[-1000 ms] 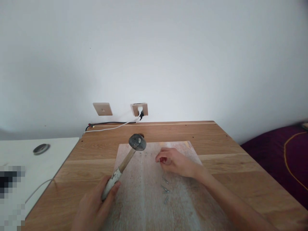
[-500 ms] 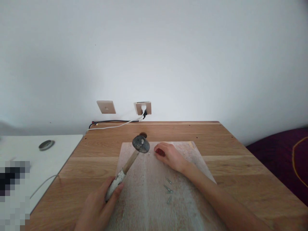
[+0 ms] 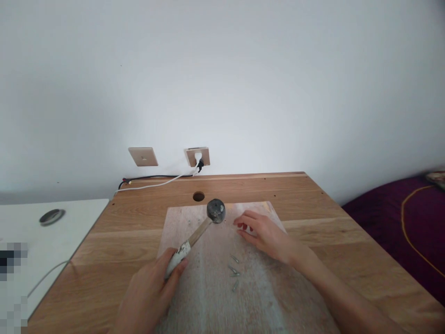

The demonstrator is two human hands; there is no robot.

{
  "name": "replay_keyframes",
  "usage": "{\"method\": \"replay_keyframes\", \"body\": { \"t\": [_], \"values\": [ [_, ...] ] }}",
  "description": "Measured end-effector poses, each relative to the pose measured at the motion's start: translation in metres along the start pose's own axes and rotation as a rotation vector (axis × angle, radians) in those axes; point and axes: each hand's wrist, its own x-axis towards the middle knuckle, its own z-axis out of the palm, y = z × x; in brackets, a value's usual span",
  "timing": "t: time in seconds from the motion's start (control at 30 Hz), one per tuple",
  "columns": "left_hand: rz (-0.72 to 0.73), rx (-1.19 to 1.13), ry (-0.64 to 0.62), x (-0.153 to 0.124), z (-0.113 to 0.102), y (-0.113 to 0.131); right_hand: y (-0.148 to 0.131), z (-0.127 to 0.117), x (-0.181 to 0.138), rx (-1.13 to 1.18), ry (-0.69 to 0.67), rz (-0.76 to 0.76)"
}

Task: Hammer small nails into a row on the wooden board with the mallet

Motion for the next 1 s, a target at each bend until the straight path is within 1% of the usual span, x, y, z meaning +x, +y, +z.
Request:
{"method": "replay_keyframes", "body": {
  "t": [0.07, 0.13, 0.23, 0.3, 0.33, 0.4, 0.47, 0.57, 0.63, 0.7, 0.77, 0.87, 1.0],
  "values": [
    [-0.024, 0.010, -0.008, 0.000, 0.000, -0.001, -0.011, 0.001, -0.014, -0.074, -0.081, -0.121],
    [-0.032, -0.002, -0.006, 0.001, -0.001, -0.002, -0.023, 0.007, -0.024, -0.212, -0.147, -0.295],
    [-0.026, -0.041, 0.033, 0.001, -0.002, -0.004, -0.032, 0.017, -0.031, -0.351, -0.139, -0.535],
    [-0.035, -0.050, 0.067, 0.000, -0.001, -0.006, -0.032, 0.021, -0.032, -0.368, -0.122, -0.629],
    [-0.040, -0.053, 0.078, -0.001, -0.001, -0.008, -0.030, 0.022, -0.032, -0.362, -0.121, -0.644],
    [-0.036, -0.065, 0.093, -0.004, 0.000, -0.011, -0.023, 0.021, -0.029, -0.277, -0.104, -0.580],
    [-0.027, -0.093, 0.098, -0.006, 0.001, -0.015, -0.014, 0.019, -0.023, -0.137, -0.047, -0.435],
    [-0.037, -0.144, 0.091, -0.009, 0.003, -0.020, 0.003, 0.020, -0.006, -0.001, 0.088, -0.238],
    [-0.058, -0.164, 0.067, -0.011, 0.004, -0.021, 0.013, 0.024, 0.009, 0.044, 0.182, -0.137],
    [-0.072, -0.175, 0.047, -0.012, 0.005, -0.022, 0.021, 0.031, 0.022, 0.094, 0.249, -0.054],
    [-0.073, -0.186, 0.052, -0.014, 0.005, -0.022, 0.026, 0.039, 0.031, 0.131, 0.272, -0.008],
    [-0.061, -0.205, 0.061, -0.017, 0.005, -0.023, 0.027, 0.048, 0.035, 0.161, 0.256, 0.012],
    [-0.053, -0.218, 0.049, -0.019, 0.005, -0.024, 0.023, 0.049, 0.033, 0.138, 0.223, 0.013]
  ]
}}
